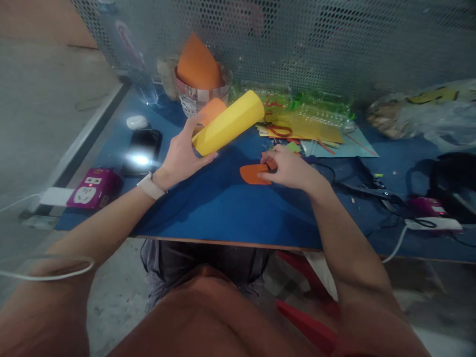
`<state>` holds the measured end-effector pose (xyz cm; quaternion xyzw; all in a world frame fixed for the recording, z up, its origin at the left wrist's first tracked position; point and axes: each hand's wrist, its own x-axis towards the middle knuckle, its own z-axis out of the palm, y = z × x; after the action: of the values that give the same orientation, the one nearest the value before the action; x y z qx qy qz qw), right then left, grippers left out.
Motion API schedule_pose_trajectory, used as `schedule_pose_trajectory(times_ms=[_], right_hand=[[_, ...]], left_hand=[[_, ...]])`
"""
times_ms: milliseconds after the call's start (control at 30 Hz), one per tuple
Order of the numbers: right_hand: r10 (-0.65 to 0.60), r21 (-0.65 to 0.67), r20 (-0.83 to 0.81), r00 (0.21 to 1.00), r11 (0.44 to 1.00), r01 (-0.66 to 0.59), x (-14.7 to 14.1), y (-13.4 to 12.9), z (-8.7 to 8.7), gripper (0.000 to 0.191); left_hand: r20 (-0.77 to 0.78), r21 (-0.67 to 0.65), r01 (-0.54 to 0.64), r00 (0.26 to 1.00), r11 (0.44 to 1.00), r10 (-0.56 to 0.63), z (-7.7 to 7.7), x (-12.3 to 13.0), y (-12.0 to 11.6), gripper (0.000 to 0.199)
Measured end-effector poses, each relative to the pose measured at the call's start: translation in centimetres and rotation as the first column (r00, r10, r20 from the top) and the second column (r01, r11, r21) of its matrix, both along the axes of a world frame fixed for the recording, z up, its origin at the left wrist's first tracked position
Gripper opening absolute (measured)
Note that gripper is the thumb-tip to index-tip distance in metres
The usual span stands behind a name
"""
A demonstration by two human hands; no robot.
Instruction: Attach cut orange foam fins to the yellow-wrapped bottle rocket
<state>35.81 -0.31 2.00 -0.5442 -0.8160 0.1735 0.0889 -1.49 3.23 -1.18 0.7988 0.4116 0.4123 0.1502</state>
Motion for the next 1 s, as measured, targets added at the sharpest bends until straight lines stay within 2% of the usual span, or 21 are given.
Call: schedule_pose_trajectory(times_ms=[167, 267, 367, 500, 633, 733, 900, 1000], right_hand=[[0.002, -0.039, -0.07, 0.998, 0.999, -0.004, -0.2, 0.2, 0.3, 0.034], [-0.006, -0.171, -0.232, 0.973, 0.985, -0.035, -0.5, -0.1, 0.8, 0.032], [-0.054, -0.294, -0.426, 0.903, 0.952, -0.082, -1.0, -0.5, 1.2, 0.036], [-0.11, -0.231, -0.626, 0.772, 0.972, -0.049, -2.1, -0.9, 0.9, 0.039], [-0.127, -0.193, -0.741, 0.66, 0.981, -0.028, -3.2, -0.8, 0.1, 0.053], [-0.125, -0.197, -0.768, 0.629, 0.979, -0.045, -3.7, -0.8, 0.0, 0.056], [-0.136, -0.191, -0.766, 0.628, 0.981, -0.02, -4.1, -1.4, 0.7, 0.051], [-0.141, -0.179, -0.779, 0.611, 0.984, -0.001, -4.6, -1.6, 0.3, 0.053]], left_hand=[[0.056, -0.059, 0.016, 0.998, 0.998, -0.013, -0.5, -0.3, 0.4, 0.117], [0.067, -0.05, 0.036, 0.997, 0.998, -0.032, -0.8, -0.3, 0.9, 0.123], [0.041, -0.037, 0.044, 0.998, 0.998, -0.042, -1.0, -0.3, 1.1, 0.126], [0.021, -0.043, 0.057, 0.998, 0.997, -0.056, -0.8, -0.1, 0.9, 0.124], [-0.005, -0.04, 0.084, 0.996, 0.996, -0.084, -0.4, 0.2, 0.3, 0.123], [0.003, -0.053, 0.089, 0.996, 0.995, -0.089, -0.2, 0.4, 0.0, 0.125], [0.099, -0.143, 0.117, 0.99, 0.983, -0.103, -0.7, 0.5, -0.3, 0.112], [0.16, -0.18, 0.149, 0.98, 0.972, -0.121, -1.0, 0.5, -0.2, 0.109]])
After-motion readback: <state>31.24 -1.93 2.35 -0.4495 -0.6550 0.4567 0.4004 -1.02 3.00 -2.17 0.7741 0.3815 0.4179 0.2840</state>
